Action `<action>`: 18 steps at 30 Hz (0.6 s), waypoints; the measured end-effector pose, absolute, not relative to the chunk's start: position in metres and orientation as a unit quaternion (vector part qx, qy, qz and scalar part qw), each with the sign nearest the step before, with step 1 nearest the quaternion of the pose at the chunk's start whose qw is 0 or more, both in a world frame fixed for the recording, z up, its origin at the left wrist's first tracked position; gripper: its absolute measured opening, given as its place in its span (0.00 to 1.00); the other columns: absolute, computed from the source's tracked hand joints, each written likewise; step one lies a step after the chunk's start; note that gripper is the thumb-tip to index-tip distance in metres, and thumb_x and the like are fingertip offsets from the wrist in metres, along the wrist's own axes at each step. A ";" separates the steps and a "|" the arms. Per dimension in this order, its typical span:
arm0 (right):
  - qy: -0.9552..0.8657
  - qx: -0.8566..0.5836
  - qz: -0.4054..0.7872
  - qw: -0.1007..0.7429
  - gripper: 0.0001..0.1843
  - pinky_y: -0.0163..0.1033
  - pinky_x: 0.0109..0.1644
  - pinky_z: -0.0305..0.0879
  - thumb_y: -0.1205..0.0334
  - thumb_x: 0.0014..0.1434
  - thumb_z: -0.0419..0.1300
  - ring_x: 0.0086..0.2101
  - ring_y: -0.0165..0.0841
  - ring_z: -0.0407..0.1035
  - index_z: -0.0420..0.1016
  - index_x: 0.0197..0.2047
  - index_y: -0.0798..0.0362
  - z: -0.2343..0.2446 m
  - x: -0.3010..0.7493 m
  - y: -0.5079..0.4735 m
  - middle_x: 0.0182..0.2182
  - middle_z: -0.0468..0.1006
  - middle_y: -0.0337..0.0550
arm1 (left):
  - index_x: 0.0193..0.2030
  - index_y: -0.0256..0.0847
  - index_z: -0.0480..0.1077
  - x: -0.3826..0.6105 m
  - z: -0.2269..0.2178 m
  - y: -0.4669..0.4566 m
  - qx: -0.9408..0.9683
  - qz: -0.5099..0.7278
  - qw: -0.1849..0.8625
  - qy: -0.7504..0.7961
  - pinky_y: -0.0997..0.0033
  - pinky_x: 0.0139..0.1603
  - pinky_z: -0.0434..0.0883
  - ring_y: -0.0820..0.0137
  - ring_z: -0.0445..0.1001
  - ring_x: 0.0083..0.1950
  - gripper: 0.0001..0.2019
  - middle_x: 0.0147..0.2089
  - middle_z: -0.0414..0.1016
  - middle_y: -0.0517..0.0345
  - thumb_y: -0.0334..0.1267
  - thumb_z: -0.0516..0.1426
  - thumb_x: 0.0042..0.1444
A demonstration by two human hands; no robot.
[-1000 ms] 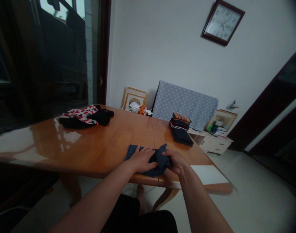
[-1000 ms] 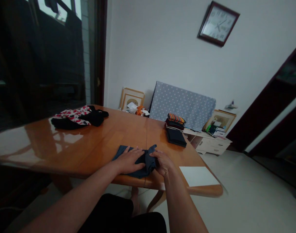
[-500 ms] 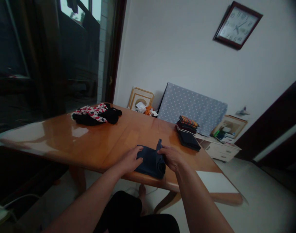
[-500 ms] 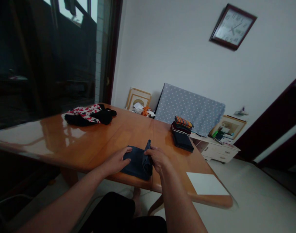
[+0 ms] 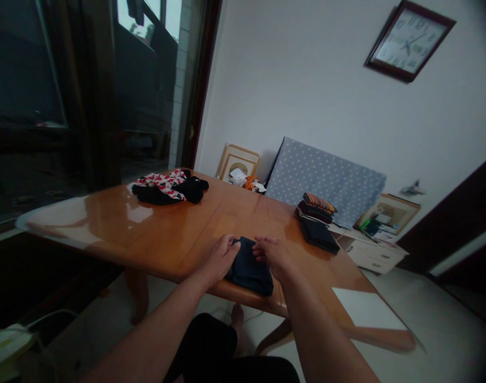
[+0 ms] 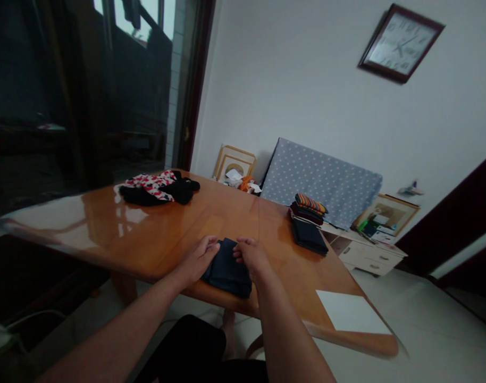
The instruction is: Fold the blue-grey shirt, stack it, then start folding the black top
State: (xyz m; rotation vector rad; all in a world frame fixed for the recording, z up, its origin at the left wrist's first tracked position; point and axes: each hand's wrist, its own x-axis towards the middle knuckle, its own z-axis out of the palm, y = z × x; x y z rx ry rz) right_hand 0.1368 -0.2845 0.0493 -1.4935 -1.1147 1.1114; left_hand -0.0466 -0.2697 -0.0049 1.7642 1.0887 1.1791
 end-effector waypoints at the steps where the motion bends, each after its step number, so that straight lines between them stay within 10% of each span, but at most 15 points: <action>1: -0.468 -0.626 0.407 0.472 0.19 0.34 0.32 0.66 0.66 0.51 0.60 0.28 0.30 0.71 0.75 0.48 0.54 0.049 0.143 -0.280 0.31 0.79 0.43 | 0.60 0.42 0.63 -0.046 -0.006 -0.270 0.698 0.454 0.362 0.419 0.58 0.65 0.64 0.61 0.69 0.63 0.21 0.63 0.70 0.45 0.48 0.51 0.65; 8: -0.663 -0.654 0.182 0.316 0.29 0.45 0.67 0.53 0.67 0.49 0.61 0.61 0.42 0.62 0.75 0.57 0.55 0.039 0.161 -0.254 0.60 0.72 0.51 | 0.61 0.42 0.62 -0.043 -0.013 -0.271 0.747 0.418 0.296 0.425 0.54 0.64 0.65 0.59 0.70 0.63 0.26 0.61 0.71 0.46 0.34 0.57 0.54; 18: -0.663 -0.701 0.201 0.170 0.33 0.45 0.52 0.66 0.65 0.34 0.70 0.50 0.49 0.73 0.80 0.49 0.52 0.049 0.152 -0.236 0.47 0.81 0.53 | 0.62 0.43 0.58 -0.045 -0.009 -0.272 0.749 0.416 0.344 0.384 0.57 0.64 0.67 0.62 0.70 0.63 0.29 0.63 0.69 0.47 0.28 0.56 0.52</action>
